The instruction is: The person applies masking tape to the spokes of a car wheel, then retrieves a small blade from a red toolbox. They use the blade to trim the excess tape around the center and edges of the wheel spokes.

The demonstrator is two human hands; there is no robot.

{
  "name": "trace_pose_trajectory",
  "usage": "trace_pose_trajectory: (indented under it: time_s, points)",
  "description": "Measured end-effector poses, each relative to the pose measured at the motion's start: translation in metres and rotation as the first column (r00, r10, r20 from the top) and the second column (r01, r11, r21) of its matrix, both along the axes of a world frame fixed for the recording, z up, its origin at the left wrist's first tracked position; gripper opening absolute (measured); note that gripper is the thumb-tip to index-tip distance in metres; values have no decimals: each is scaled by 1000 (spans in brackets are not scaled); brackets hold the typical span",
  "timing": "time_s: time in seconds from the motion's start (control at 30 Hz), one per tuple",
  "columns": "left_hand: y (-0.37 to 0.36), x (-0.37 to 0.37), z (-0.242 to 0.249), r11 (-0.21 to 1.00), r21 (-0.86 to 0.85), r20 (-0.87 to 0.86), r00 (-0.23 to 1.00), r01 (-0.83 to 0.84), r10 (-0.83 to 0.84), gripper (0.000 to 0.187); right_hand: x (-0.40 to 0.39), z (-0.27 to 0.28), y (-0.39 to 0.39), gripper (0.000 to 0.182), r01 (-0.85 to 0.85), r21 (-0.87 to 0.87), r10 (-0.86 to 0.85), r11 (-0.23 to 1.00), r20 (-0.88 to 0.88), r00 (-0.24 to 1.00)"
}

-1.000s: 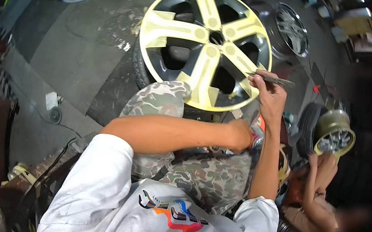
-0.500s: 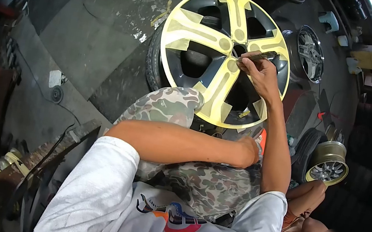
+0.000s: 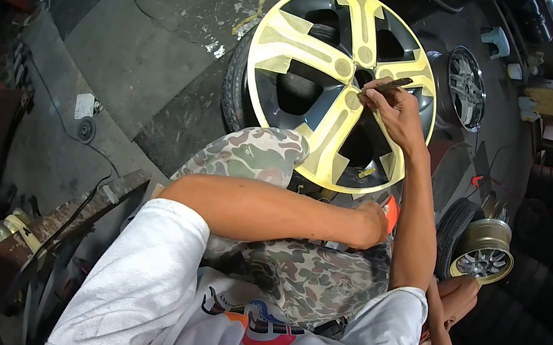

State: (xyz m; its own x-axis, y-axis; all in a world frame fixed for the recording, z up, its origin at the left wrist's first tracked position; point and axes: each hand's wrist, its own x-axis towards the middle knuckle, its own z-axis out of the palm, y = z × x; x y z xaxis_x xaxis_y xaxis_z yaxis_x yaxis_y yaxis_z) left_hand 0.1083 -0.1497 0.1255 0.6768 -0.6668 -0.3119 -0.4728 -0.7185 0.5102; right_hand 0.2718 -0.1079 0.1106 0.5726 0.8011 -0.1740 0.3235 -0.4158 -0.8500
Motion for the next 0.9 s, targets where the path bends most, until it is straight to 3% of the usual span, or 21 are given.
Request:
trace_pose_trajectory:
  time_s: [0.07,0.17,0.23,0.37,0.5,0.77,0.9]
  points:
    - [-3,1,-3,1000,25,-11,1000,-2,3,38,1,-4,-2,15,-33,1,33,999,122,992]
    - [-3,2,-5,997,64,17,999,50,-52,37,-8,1,-1,17,-26,-5,27,1000,191,981]
    - [5,3,2,1000,6,-77,997,25,-25,39,-10,-1,-3,17,-12,-5,12,1000,203,979]
    - [8,0,6,1000,7,-75,997,-5,5,42,-14,-5,-10,20,55,-21,-47,998,274,961]
    - [-4,1,-12,1000,-3,-56,998,-12,12,49,-10,-7,-18,20,143,24,-144,989,60,988]
    - [-8,0,-20,1000,4,-18,999,29,-29,52,-34,-15,-20,15,242,101,-253,965,121,960]
    - [-5,-6,-13,981,155,-125,988,113,-94,51,-45,-27,-15,15,286,157,-314,945,195,929]
